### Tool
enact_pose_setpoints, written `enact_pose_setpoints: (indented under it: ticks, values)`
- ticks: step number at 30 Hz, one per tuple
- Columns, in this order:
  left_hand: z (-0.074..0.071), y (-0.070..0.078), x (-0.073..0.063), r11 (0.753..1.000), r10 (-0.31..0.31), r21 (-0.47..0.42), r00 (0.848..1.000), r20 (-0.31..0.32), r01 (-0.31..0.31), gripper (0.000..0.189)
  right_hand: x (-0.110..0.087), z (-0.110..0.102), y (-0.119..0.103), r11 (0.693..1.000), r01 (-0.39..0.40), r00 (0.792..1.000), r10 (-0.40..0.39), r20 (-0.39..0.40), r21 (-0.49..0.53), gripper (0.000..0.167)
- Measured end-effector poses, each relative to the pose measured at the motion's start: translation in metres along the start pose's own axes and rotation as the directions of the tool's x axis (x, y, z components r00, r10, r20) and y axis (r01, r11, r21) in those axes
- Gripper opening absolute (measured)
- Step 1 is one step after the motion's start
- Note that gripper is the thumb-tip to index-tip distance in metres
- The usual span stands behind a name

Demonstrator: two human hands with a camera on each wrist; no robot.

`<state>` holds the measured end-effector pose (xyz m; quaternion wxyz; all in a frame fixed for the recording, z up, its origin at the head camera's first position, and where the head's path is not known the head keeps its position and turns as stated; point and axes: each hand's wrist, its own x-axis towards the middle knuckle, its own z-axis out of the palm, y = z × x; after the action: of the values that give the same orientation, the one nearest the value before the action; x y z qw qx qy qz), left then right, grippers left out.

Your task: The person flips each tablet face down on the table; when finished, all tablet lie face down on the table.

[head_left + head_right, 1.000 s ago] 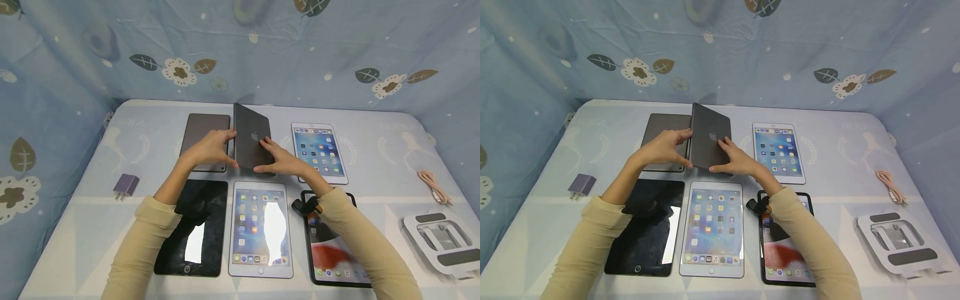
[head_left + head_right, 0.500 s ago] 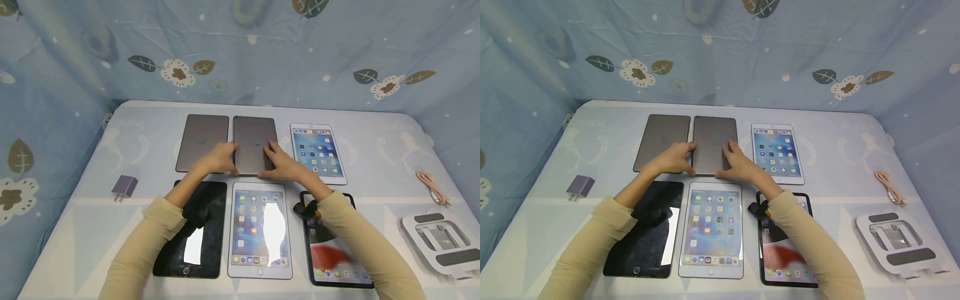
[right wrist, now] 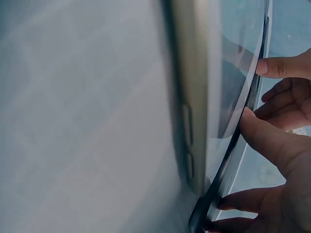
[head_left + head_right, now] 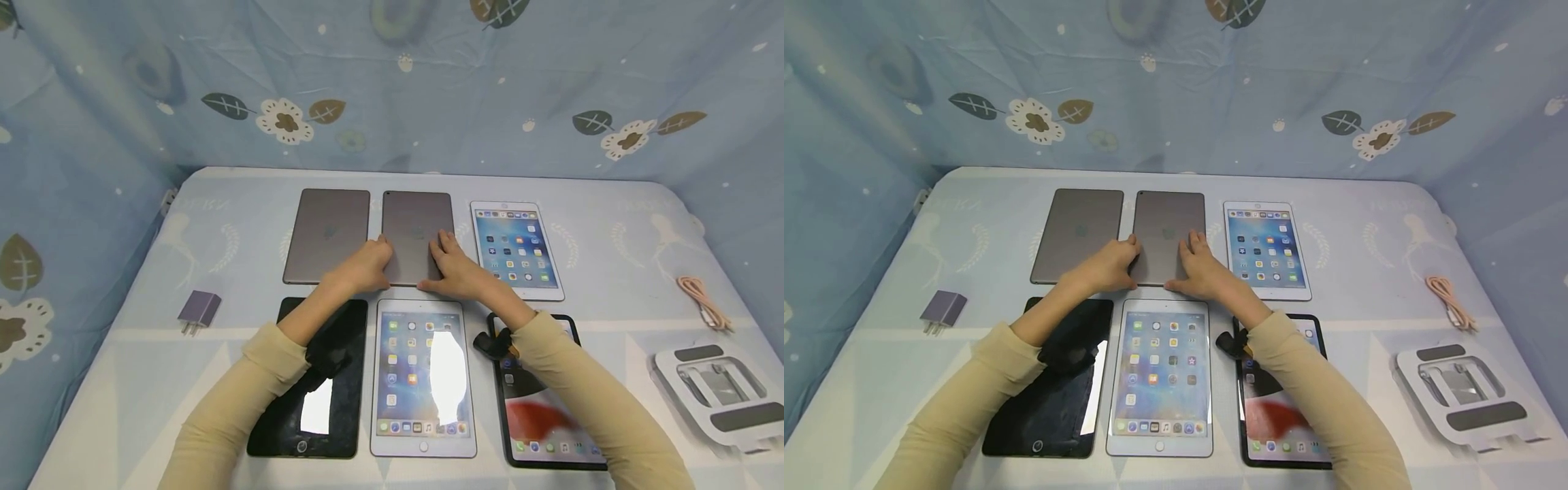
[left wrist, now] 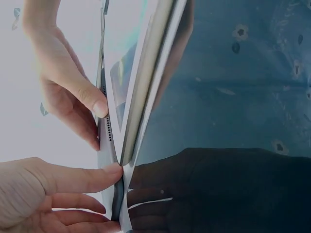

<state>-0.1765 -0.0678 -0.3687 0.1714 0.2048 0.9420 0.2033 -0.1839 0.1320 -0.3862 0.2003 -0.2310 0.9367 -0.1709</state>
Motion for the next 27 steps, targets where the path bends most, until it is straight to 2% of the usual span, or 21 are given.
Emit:
enact_pose_setpoints:
  ticks: [5, 10, 14, 17, 21, 27]
  values:
    - [0.002, -0.001, 0.000, 1.000, 0.015, -0.004, 1.000, -0.006, -0.015, 0.018, 0.001, 0.000, -0.002, 1.000, -0.008, 1.000, 0.008, -0.016, 0.008, 0.092]
    - [0.001, 0.001, 0.002, 1.000, 0.010, 0.026, 1.000, 0.014, -0.010, 0.009, 0.001, -0.001, -0.003, 1.000, -0.012, 1.000, 0.012, -0.022, 0.011, 0.092]
    - [0.003, 0.006, 0.005, 0.997, -0.012, 0.083, 0.999, 0.045, 0.008, 0.003, 0.002, -0.002, -0.002, 1.000, -0.019, 1.000, 0.019, -0.023, 0.019, 0.093]
    - [0.005, 0.012, 0.008, 0.993, -0.030, 0.117, 0.998, 0.047, 0.025, 0.011, 0.002, -0.006, 0.002, 0.999, -0.022, 0.999, 0.023, -0.032, 0.048, 0.089]
    - [0.006, 0.025, 0.013, 0.992, -0.037, 0.121, 0.999, 0.034, 0.033, 0.028, -0.001, -0.016, 0.014, 0.995, -0.045, 0.997, 0.050, -0.056, 0.085, 0.084]
    - [0.013, 0.056, 0.033, 0.988, -0.008, 0.152, 0.999, 0.033, 0.003, 0.036, -0.011, -0.036, 0.045, 0.986, -0.147, 0.987, 0.151, -0.049, 0.082, 0.082]
